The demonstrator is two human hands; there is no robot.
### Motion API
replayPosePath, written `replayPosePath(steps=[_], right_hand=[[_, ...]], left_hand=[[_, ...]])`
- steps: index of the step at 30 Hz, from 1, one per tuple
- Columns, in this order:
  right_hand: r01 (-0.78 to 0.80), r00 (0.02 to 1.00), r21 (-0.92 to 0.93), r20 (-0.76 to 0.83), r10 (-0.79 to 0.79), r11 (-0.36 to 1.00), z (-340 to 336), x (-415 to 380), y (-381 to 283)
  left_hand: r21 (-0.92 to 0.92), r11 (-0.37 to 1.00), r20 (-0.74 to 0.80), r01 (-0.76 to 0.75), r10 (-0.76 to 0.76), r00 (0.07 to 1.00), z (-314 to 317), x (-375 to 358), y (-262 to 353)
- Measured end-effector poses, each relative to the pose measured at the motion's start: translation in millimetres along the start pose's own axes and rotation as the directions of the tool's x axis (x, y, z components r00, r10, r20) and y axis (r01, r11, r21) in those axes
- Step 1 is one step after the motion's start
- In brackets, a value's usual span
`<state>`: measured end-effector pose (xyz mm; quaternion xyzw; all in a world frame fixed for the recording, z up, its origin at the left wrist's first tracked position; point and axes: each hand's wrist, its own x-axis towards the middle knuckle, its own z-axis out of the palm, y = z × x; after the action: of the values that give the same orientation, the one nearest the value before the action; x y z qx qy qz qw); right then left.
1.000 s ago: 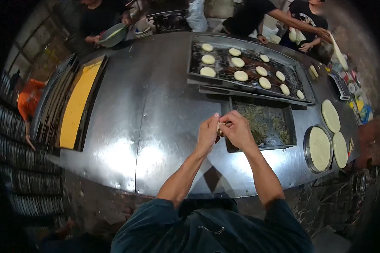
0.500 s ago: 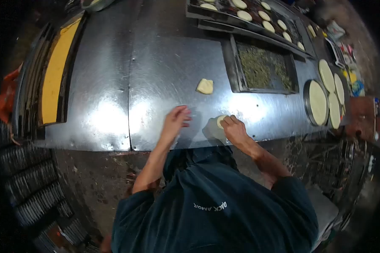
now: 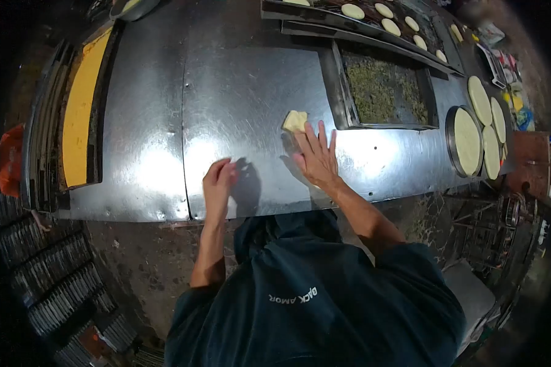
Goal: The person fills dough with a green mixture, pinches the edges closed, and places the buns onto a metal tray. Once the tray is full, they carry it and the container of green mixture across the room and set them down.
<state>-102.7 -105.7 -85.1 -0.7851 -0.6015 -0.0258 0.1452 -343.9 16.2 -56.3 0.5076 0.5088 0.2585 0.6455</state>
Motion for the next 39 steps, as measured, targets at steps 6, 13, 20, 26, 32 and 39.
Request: replayPosePath(steps=[6,13,20,26,32,39], right_hand=[[-0.031,0.845,0.198,0.529,-0.080,0.980,-36.1,-45.3,33.4],[-0.539,0.782,0.536,0.605,0.150,0.650,-137.5,-5.1,143.2],[-0.426,0.775,0.436,-0.277,0.568,0.793,-221.5,147.9,436.6],[-0.580,0.548,0.038,-0.720,0.425,0.813,-170.4,215.2,570.5],[-0.402,0.823,0.276,-0.308,0.477,0.873,-143.7,240.2,455.7],[-0.069,0.988,0.709,0.145,-0.049,0.702,-165.0,132.6,142.8]], left_hand=[[0.700,0.533,0.244,-0.476,0.448,0.860,118.1,77.1,21.6],[0.407,0.800,0.456,-0.440,0.239,0.857,161.6,89.7,-6.5],[-0.079,0.990,0.097,0.118,-0.110,0.989,129.6,50.1,30.7],[0.052,0.984,0.029,0.168,-0.170,0.985,126.1,19.3,46.5],[0.233,0.971,0.183,-0.051,0.008,0.983,187.0,40.0,83.7],[-0.385,0.911,0.186,-0.144,0.230,0.955,258.5,69.5,137.7]])
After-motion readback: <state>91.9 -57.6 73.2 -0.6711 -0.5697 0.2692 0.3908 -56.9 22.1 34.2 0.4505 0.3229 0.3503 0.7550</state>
